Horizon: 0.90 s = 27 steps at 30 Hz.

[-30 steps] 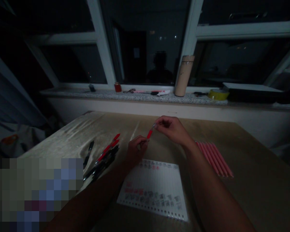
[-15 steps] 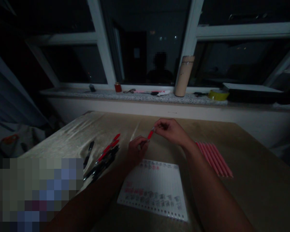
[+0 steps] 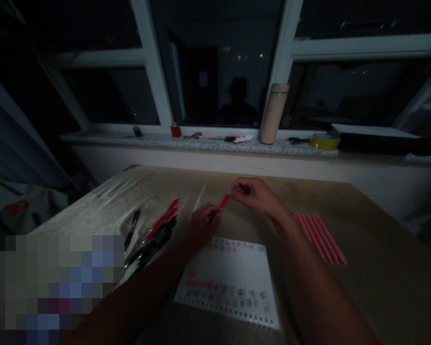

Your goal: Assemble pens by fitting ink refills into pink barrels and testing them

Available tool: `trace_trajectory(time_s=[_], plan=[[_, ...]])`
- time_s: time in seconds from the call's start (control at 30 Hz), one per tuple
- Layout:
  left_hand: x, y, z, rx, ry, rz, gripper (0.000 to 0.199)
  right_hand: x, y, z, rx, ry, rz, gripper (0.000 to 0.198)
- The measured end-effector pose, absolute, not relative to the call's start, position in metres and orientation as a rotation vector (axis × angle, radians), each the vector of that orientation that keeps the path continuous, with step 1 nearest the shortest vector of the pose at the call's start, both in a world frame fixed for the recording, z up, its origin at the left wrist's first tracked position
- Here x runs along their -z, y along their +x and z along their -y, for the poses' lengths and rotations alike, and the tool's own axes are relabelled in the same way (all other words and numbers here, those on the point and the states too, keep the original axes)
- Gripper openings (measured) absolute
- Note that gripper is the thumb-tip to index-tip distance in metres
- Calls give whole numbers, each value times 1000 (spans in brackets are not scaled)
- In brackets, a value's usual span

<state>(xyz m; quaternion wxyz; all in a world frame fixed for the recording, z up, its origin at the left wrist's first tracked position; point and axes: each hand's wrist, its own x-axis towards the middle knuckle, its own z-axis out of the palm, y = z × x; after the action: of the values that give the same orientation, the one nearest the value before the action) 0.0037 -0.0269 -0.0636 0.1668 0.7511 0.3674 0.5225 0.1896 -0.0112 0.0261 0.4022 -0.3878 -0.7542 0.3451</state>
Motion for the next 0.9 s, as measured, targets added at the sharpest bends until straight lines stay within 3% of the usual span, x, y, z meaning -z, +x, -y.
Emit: trace_trajectory(time_s=[0.23,0.6,0.9], plan=[[62,3,28,-1472,2189,-1056,17,-23,191,10,-914,-982,1893,23],[65,4,26,-1447,2251,-1047,13,-23,199,7,-810,-1095,2057,15],[69,4,24,-1472,2279,-987,15,-24,197,10,-832,-1322,2087,37]])
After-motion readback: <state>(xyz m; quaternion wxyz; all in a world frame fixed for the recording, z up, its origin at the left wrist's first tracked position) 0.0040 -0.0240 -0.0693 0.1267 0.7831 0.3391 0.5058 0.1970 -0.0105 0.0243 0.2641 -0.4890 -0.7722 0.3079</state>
